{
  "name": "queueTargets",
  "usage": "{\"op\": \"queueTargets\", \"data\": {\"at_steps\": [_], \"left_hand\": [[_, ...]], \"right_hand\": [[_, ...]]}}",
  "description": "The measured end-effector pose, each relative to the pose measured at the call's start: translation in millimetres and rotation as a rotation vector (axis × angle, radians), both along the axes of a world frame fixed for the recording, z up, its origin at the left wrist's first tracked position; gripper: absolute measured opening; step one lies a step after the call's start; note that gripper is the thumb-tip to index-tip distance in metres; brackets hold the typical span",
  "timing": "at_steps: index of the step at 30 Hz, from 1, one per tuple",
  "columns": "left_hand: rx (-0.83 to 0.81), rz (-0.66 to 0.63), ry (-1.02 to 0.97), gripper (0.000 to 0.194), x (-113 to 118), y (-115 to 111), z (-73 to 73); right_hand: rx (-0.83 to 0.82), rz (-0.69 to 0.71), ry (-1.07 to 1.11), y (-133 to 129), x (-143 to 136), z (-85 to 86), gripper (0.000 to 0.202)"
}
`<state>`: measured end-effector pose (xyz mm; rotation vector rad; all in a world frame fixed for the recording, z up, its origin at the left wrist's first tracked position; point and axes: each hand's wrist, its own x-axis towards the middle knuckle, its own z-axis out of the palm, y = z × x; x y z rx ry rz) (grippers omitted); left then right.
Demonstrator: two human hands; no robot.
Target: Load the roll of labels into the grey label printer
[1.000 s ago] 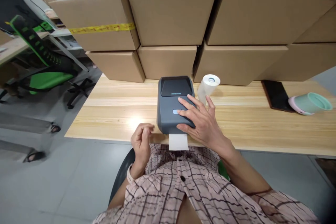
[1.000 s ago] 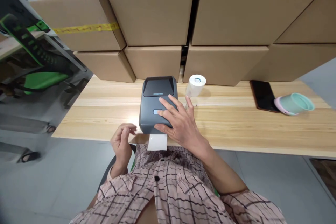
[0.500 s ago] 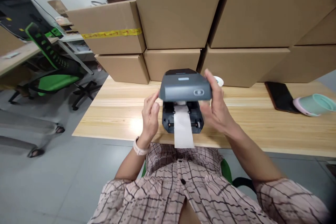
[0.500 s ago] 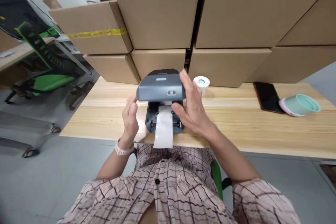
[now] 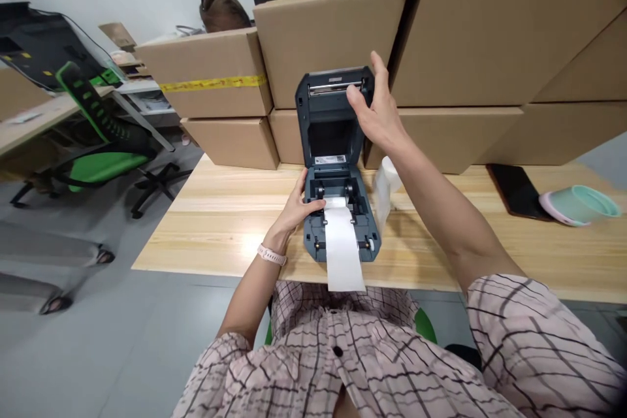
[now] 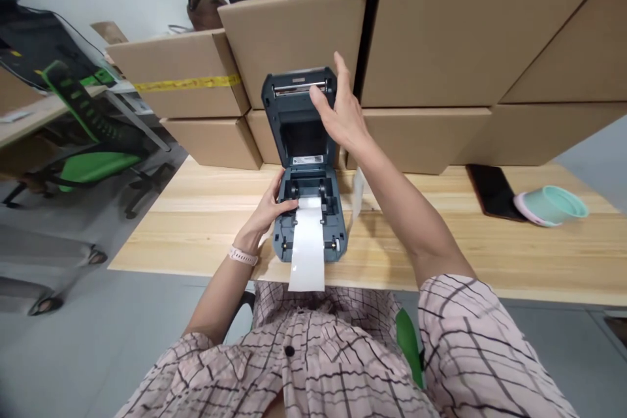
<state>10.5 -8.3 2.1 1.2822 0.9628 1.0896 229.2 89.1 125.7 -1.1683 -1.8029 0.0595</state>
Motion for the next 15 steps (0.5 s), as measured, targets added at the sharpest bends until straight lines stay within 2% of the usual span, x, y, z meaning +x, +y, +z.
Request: {"op": "queueTargets", "data": {"at_steps": [2,4,6,8,9,11,15], "left_hand": [[0.005,-0.002,0.006,0.117,-0.2,-0.8,1.2],[0.015,0.008,0.008,0.115,-0.1,-0.9,1.9],[0.023,0.016,0.007,0.114,0.3,-0.8,1.6],[0.031,0.018,0.008,0.114,0.6,-0.8,0.8],[0.034,0.017,0.008,0.115,0.6,-0.8,0.6],[0.034,0.014,0.011,0.117,0.4,-0.8,0.6],[0.043,0.014,0.032,0.117,-1.0,-0.1,1.9]], "right_hand": [[0.075,-0.031,-0.013,-19.4,0.5,-0.9,0.068],[0.12,-0.019,-0.056,-45.9,0.8,-6.1,0.052],[0.02,0.12,-0.194,-69.9,0.9,-15.4,0.038],[-0.184,0.312,-0.424,-84.4,-0.6,-25.9,0.032],[-0.281,0.375,-0.545,-87.6,-2.3,-30.4,0.031],[-0.406,0.404,-0.757,-86.9,-7.8,-36.6,0.033],[-0.513,0.432,-1.017,-73.2,-21.9,-38.7,0.036]]}}
